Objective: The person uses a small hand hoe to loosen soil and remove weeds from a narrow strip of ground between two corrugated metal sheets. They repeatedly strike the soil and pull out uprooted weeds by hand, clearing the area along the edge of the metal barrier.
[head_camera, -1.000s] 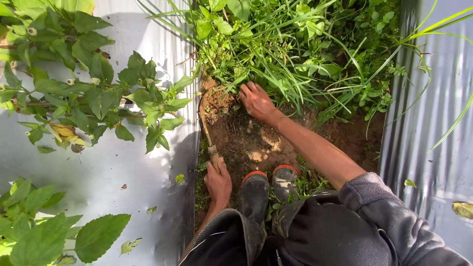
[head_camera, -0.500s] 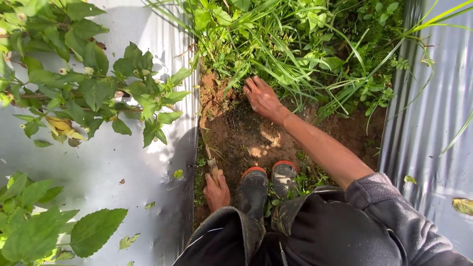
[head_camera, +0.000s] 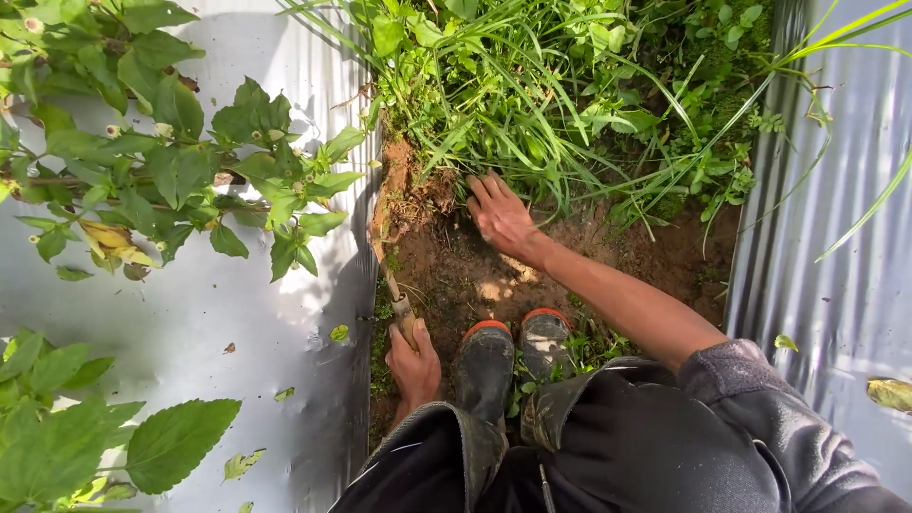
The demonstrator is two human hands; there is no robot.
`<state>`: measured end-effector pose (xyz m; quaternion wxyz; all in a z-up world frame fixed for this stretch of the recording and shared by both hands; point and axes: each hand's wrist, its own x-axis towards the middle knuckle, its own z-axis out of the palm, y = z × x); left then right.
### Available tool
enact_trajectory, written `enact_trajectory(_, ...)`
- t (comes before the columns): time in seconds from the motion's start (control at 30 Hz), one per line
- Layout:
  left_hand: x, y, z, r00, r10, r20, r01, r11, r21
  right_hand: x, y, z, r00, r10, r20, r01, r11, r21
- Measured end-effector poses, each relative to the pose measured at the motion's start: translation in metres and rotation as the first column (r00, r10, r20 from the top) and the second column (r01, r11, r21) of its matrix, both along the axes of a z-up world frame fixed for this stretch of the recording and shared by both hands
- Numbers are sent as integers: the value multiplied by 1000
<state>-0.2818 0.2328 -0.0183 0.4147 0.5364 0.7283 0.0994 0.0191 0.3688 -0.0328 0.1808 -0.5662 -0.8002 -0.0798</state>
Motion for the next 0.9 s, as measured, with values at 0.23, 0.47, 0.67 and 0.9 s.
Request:
enact_trajectory(0.23, -3, -8, -10, 1000, 2, -4, -1, 960, 281, -50, 23, -41, 997, -17, -74, 20, 999, 31)
enact_trajectory(0.47, -6, -7, 7, 1000, -2, 20, -4, 946, 325, -59, 33, -14, 929, 104, -355, -175, 969, -174)
enact_trajectory(0.67, -21, -23, -5, 1000, 12, 5, -13, 961, 275, -44, 45, -50, 881, -168, -443, 55, 965, -256)
enact_trajectory(0.9, -25, -33, -22, 998, -34, -55, 40, 991, 127, -8, 16, -18, 905, -336, -260, 242, 910, -336)
